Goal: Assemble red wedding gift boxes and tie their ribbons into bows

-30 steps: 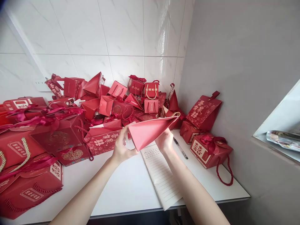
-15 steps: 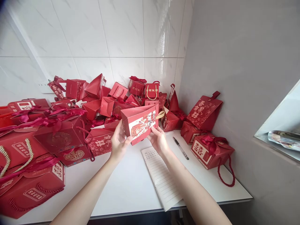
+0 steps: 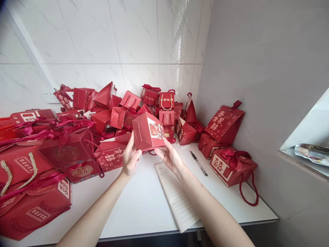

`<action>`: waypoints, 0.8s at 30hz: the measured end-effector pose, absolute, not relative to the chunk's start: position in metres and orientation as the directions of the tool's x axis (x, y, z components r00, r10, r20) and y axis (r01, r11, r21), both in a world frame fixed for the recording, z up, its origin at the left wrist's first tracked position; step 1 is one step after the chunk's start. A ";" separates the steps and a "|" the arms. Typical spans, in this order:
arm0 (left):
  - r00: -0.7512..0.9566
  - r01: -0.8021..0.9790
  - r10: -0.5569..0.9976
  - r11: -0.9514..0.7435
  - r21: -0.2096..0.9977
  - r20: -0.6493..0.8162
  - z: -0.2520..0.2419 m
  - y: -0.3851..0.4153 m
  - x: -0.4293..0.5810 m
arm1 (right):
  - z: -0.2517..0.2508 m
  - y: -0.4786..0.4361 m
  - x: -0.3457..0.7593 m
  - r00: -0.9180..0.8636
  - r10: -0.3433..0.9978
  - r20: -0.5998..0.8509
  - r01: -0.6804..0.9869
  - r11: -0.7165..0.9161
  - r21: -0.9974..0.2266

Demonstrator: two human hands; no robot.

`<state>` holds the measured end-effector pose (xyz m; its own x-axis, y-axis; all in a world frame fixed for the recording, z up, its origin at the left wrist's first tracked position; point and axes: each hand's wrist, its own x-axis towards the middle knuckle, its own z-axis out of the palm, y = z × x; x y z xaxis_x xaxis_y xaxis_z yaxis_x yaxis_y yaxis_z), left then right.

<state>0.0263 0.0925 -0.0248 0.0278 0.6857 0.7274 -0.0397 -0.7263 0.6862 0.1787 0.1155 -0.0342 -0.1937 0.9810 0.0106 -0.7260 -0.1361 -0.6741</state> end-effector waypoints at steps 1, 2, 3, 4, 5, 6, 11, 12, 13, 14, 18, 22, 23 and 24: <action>0.023 -0.037 0.683 -0.729 0.683 0.730 -0.024 0.093 0.026 | -0.033 0.115 0.178 -0.173 0.985 0.002 -0.730 -0.127 -0.672; 0.018 -0.039 0.678 -0.734 0.678 0.735 -0.024 0.093 0.027 | -0.032 0.114 0.178 -0.152 0.988 -0.007 -0.733 -0.117 -0.670; 0.013 -0.047 0.670 -0.741 0.670 0.742 -0.024 0.093 0.027 | -0.031 0.114 0.177 -0.133 0.991 -0.013 -0.736 -0.107 -0.668; 0.009 -0.059 0.661 -0.748 0.661 0.750 -0.024 0.094 0.027 | -0.029 0.113 0.177 -0.118 0.993 -0.015 -0.738 -0.098 -0.668; 0.006 -0.073 0.653 -0.755 0.651 0.758 -0.024 0.095 0.028 | -0.028 0.112 0.177 -0.106 0.994 -0.015 -0.738 -0.089 -0.668; 0.004 -0.087 0.646 -0.761 0.643 0.764 -0.025 0.095 0.028 | -0.028 0.112 0.177 -0.099 0.995 -0.013 -0.738 -0.082 -0.670; 0.011 -0.096 0.630 -0.773 0.628 0.777 -0.025 0.095 0.028 | -0.029 0.112 0.177 -0.109 0.994 0.008 -0.730 -0.074 -0.679; 0.018 -0.077 0.636 -0.768 0.635 0.771 -0.024 0.094 0.028 | -0.030 0.112 0.177 -0.123 0.992 0.015 -0.728 -0.080 -0.681; 0.026 -0.059 0.645 -0.762 0.645 0.764 -0.024 0.093 0.027 | -0.030 0.112 0.177 -0.139 0.990 0.021 -0.726 -0.087 -0.682; 0.035 -0.046 0.654 -0.755 0.655 0.756 -0.024 0.092 0.027 | -0.031 0.112 0.177 -0.154 0.988 0.024 -0.726 -0.097 -0.681; 0.057 -0.051 0.641 -0.764 0.644 0.765 -0.026 0.093 0.025 | -0.031 0.111 0.177 -0.198 0.980 0.024 -0.729 -0.131 -0.672; 0.057 -0.036 0.627 -0.776 0.630 0.777 -0.031 0.096 0.024 | -0.033 0.111 0.178 -0.250 0.964 0.088 -0.721 -0.124 -0.682; 0.060 -0.033 0.628 -0.775 0.631 0.776 -0.032 0.096 0.024 | -0.034 0.112 0.178 -0.264 0.960 0.095 -0.717 -0.129 -0.685; 0.061 -0.032 0.627 -0.776 0.629 0.777 -0.032 0.097 0.024 | -0.035 0.112 0.179 -0.279 0.955 0.096 -0.711 -0.139 -0.689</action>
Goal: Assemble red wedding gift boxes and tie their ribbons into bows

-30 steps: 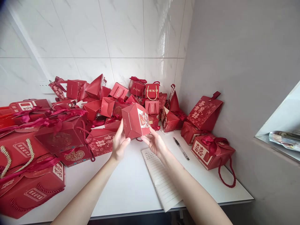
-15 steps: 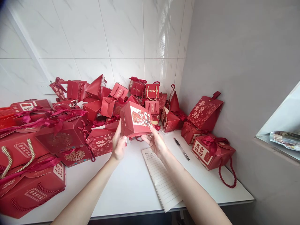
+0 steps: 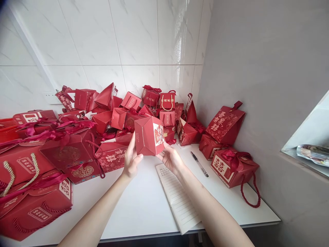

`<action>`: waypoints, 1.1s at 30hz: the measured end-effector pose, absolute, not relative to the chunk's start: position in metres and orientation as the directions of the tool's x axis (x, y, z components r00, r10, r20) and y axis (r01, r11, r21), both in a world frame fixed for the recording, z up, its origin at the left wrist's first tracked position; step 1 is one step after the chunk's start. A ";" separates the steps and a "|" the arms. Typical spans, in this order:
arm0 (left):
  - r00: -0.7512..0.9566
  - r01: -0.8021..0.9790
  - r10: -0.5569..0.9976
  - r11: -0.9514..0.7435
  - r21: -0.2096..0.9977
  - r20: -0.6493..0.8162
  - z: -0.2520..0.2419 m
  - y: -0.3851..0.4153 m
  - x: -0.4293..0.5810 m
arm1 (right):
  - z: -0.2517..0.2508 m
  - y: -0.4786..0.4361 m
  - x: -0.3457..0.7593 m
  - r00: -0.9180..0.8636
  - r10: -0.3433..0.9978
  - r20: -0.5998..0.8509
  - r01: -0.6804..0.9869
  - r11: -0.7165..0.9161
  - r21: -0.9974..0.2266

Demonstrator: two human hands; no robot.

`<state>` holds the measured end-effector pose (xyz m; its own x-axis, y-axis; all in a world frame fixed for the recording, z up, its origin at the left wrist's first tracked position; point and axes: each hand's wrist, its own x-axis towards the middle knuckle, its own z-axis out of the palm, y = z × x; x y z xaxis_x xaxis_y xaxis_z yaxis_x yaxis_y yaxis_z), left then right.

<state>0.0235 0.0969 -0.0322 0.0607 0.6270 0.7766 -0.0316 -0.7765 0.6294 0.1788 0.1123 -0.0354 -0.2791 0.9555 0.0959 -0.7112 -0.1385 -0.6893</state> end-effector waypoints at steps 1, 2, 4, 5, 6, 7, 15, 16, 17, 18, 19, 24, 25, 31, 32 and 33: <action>0.061 -0.030 0.624 -0.779 0.626 0.779 -0.032 0.097 0.023 | -0.037 0.113 0.179 -0.292 0.952 0.094 -0.706 -0.149 -0.692; 0.061 -0.026 0.619 -0.783 0.621 0.783 -0.033 0.097 0.023 | -0.038 0.113 0.179 -0.305 0.948 0.094 -0.704 -0.158 -0.693; 0.053 0.000 0.604 -0.796 0.605 0.795 -0.033 0.098 0.022 | -0.040 0.114 0.179 -0.321 0.941 0.108 -0.706 -0.161 -0.690; 0.046 0.021 0.597 -0.802 0.597 0.801 -0.033 0.097 0.022 | -0.041 0.114 0.179 -0.325 0.938 0.119 -0.708 -0.159 -0.688; 0.037 0.043 0.591 -0.807 0.589 0.806 -0.033 0.097 0.021 | -0.041 0.113 0.179 -0.329 0.936 0.128 -0.710 -0.156 -0.687; 0.031 0.062 0.587 -0.809 0.584 0.809 -0.033 0.097 0.021 | -0.041 0.113 0.179 -0.332 0.934 0.134 -0.709 -0.154 -0.688; -0.003 0.130 0.452 -0.884 0.449 0.892 -0.038 0.101 0.021 | -0.038 0.112 0.177 -0.237 0.955 0.181 -0.723 -0.049 -0.689; -0.014 0.145 0.429 -0.893 0.426 0.903 -0.039 0.102 0.020 | -0.036 0.112 0.177 -0.184 0.960 0.209 -0.728 0.009 -0.685; -0.023 0.168 0.408 -0.898 0.406 0.913 -0.039 0.103 0.020 | -0.034 0.111 0.178 -0.129 0.962 0.242 -0.731 0.072 -0.679; -0.029 0.198 0.388 -0.901 0.386 0.921 -0.039 0.104 0.019 | -0.032 0.111 0.178 -0.080 0.958 0.274 -0.730 0.131 -0.671; -0.029 0.233 0.370 -0.901 0.366 0.929 -0.040 0.104 0.018 | -0.030 0.110 0.179 -0.041 0.953 0.301 -0.725 0.179 -0.665; 0.000 0.356 0.279 -0.897 0.260 0.960 -0.039 0.105 0.015 | -0.019 0.105 0.179 0.040 0.930 0.366 -0.707 0.285 -0.647; 0.000 0.370 0.265 -0.896 0.246 0.964 -0.038 0.105 0.015 | -0.018 0.104 0.179 0.049 0.927 0.371 -0.704 0.296 -0.645; -0.039 0.395 0.302 -0.871 0.292 0.953 -0.037 0.107 0.012 | -0.020 0.105 0.181 0.060 0.929 0.366 -0.701 0.300 -0.647; -0.041 0.381 0.312 -0.873 0.304 0.949 -0.036 0.106 0.012 | -0.021 0.106 0.181 0.040 0.935 0.351 -0.703 0.276 -0.655; -0.033 0.364 0.313 -0.881 0.303 0.949 -0.036 0.106 0.013 | -0.023 0.107 0.181 0.012 0.946 0.324 -0.705 0.238 -0.668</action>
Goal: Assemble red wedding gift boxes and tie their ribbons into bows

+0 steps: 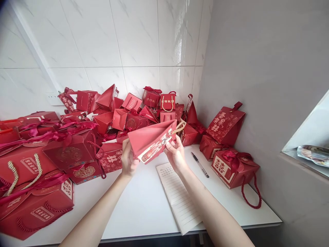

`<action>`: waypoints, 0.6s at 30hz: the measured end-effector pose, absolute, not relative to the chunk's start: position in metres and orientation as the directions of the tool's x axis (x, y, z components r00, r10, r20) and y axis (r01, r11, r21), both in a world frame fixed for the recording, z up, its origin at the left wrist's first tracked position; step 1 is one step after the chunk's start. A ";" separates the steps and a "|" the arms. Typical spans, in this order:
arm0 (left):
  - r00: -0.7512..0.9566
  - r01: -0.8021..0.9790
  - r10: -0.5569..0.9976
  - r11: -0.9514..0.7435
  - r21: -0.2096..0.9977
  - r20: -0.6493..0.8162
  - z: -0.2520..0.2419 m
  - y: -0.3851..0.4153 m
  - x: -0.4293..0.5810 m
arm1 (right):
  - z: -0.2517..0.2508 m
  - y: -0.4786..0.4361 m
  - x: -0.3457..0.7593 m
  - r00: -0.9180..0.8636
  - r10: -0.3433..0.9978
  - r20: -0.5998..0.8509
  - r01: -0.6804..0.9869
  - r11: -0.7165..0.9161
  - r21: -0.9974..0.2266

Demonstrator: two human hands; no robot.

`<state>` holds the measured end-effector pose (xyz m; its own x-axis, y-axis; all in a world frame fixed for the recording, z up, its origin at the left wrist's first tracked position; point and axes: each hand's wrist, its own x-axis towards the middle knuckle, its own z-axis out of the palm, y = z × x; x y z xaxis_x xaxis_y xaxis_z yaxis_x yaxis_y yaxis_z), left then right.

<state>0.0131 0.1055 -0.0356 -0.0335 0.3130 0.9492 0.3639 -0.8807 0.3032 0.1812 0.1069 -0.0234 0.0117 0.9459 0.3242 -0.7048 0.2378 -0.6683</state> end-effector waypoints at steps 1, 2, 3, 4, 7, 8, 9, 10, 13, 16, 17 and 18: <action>-0.015 0.347 0.305 -0.892 0.291 0.952 -0.035 0.105 0.014 | -0.025 0.107 0.181 -0.029 0.958 0.286 -0.707 0.183 -0.683; 0.013 0.334 0.292 -0.903 0.272 0.956 -0.034 0.103 0.016 | -0.027 0.108 0.181 -0.080 0.967 0.241 -0.707 0.115 -0.698; 0.046 0.327 0.282 -0.911 0.252 0.958 -0.034 0.102 0.018 | -0.029 0.108 0.180 -0.131 0.971 0.200 -0.706 0.050 -0.707; 0.079 0.328 0.275 -0.915 0.235 0.958 -0.034 0.100 0.020 | -0.031 0.108 0.179 -0.181 0.969 0.170 -0.706 -0.008 -0.708; 0.148 0.376 0.270 -0.905 0.198 0.951 -0.035 0.098 0.024 | -0.036 0.107 0.175 -0.298 0.946 0.132 -0.705 -0.124 -0.698; 0.158 0.398 0.265 -0.898 0.185 0.951 -0.036 0.097 0.024 | -0.038 0.107 0.173 -0.325 0.938 0.123 -0.701 -0.151 -0.697; 0.162 0.418 0.257 -0.892 0.170 0.953 -0.037 0.098 0.024 | -0.040 0.107 0.172 -0.350 0.930 0.110 -0.693 -0.178 -0.699; 0.162 0.434 0.247 -0.887 0.155 0.955 -0.038 0.098 0.024 | -0.041 0.108 0.170 -0.371 0.924 0.095 -0.683 -0.202 -0.702; 0.154 0.454 0.228 -0.880 0.136 0.961 -0.039 0.099 0.023 | -0.044 0.109 0.168 -0.400 0.914 0.068 -0.674 -0.243 -0.698; 0.152 0.451 0.229 -0.881 0.139 0.961 -0.038 0.098 0.023 | -0.043 0.110 0.166 -0.401 0.915 0.056 -0.681 -0.256 -0.686; 0.150 0.449 0.229 -0.883 0.140 0.962 -0.038 0.098 0.023 | -0.043 0.109 0.166 -0.399 0.916 0.050 -0.681 -0.260 -0.685; 0.148 0.447 0.225 -0.884 0.138 0.963 -0.038 0.098 0.023 | -0.042 0.109 0.166 -0.398 0.917 0.042 -0.681 -0.264 -0.683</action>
